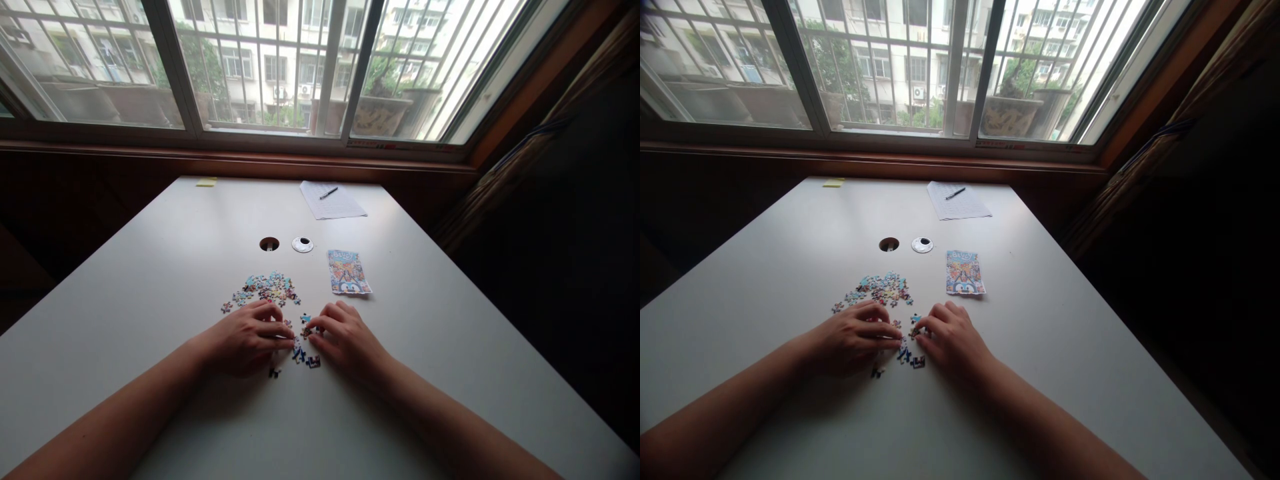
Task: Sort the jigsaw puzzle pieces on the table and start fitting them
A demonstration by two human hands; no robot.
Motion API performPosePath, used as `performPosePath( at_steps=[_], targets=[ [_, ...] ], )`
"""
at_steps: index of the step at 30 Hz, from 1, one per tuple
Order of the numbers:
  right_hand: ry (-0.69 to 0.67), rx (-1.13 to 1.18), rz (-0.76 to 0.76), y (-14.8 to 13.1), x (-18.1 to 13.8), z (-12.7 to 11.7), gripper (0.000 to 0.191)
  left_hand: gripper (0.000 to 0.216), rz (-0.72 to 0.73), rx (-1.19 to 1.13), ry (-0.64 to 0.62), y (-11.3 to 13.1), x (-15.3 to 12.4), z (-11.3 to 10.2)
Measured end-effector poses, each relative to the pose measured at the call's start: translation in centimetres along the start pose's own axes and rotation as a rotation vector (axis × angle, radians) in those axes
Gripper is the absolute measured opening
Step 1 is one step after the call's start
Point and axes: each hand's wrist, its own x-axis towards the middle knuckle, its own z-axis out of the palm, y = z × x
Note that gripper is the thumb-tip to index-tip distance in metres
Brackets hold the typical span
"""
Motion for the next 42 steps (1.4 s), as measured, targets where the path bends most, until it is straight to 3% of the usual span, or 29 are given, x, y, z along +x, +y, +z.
performPosePath(
  at_steps=[7,18,42],
  targets=[
    [-0.011,0.003,0.006,-0.03,0.01,-0.07,0.012,0.045,-0.004,-0.009,-0.002,0.00,-0.04,-0.06],
    [-0.017,0.012,0.004,-0.12,0.07,-0.29,0.011,0.021,-0.039,-0.010,0.066,-0.30,-0.27,0.27],
    [-0.014,0.063,0.013,0.22,-0.03,-0.07,0.012,0.026,-0.034,0.034,0.021,-0.38,-0.13,0.30]
  ],
)
